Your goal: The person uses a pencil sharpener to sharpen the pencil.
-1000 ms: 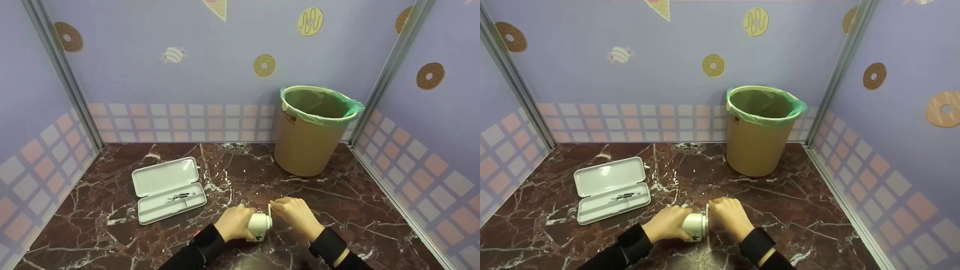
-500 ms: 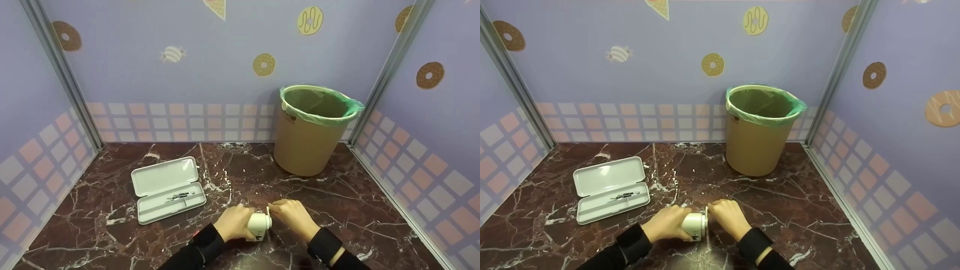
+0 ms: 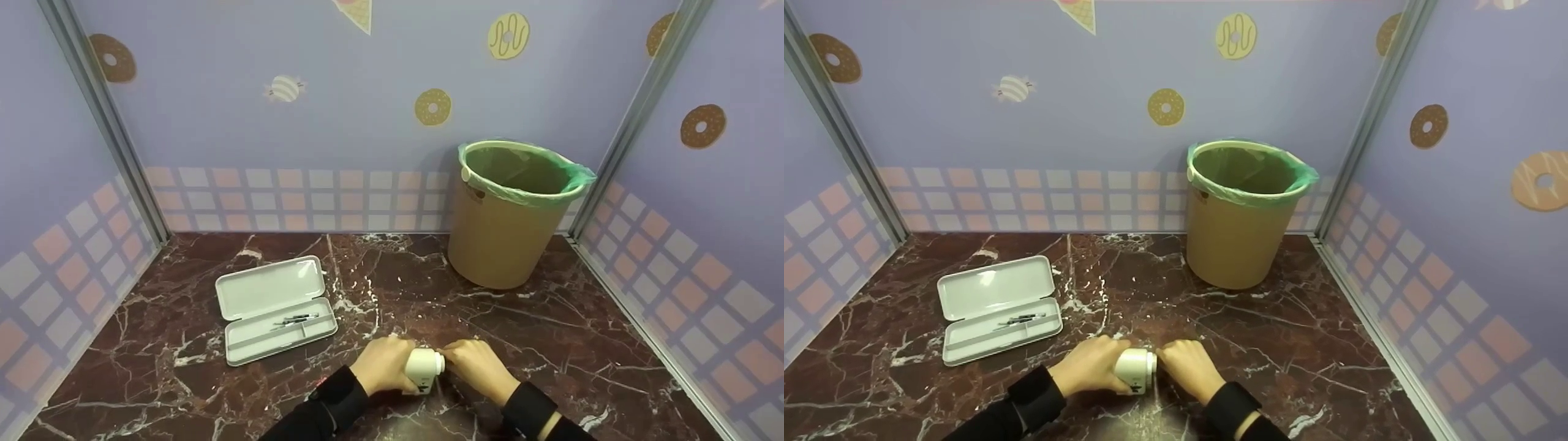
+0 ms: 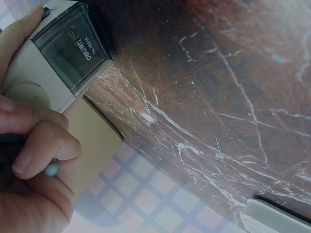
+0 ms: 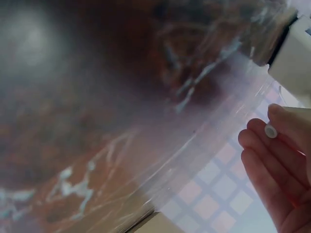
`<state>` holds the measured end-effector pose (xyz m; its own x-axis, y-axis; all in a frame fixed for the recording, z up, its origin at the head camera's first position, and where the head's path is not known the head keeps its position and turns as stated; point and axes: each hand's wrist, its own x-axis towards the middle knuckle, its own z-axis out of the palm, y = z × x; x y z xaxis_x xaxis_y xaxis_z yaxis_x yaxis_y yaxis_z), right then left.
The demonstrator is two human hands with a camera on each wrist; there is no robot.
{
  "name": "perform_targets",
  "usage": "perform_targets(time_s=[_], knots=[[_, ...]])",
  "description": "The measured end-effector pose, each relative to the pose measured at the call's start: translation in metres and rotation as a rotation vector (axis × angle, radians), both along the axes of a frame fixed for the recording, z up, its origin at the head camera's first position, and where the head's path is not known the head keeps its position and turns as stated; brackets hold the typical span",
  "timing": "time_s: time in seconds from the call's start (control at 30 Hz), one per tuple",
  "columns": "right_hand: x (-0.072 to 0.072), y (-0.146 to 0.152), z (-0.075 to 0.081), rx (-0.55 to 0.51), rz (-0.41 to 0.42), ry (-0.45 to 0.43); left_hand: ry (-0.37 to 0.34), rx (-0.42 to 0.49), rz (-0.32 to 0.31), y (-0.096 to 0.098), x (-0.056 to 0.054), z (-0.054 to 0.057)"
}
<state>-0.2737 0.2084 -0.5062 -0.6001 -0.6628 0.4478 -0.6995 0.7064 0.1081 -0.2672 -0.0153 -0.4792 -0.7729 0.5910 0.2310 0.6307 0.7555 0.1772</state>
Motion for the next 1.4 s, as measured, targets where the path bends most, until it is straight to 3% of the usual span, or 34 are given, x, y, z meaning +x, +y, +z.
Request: perform_targets(time_s=[0.47,0.6,0.67,0.83,0.87,0.93,1.4], knots=[[0.015,0.002,-0.004,0.018,0.032,-0.069,-0.011,0.018,0.026,0.002,0.004,-0.001],[0.021,0.003,-0.002,0.039,0.05,-0.113,-0.03,0.048,0.032,0.002,0.002,-0.004],[0.024,0.004,-0.001,0.045,0.049,-0.117,-0.025,0.074,0.026,0.002,-0.002,-0.012],[0.028,0.006,-0.001,0.058,0.052,-0.095,-0.032,0.088,0.038,0.004,0.001,-0.011],[0.028,0.007,-0.002,0.059,0.056,-0.091,-0.053,0.077,0.05,0.005,0.004,-0.005],[0.029,0.008,-0.003,0.061,0.067,-0.085,-0.049,0.076,0.055,0.005,0.006,-0.004],[0.046,0.01,0.013,-0.017,0.21,-0.032,-0.092,0.083,0.083,0.001,0.004,0.001]])
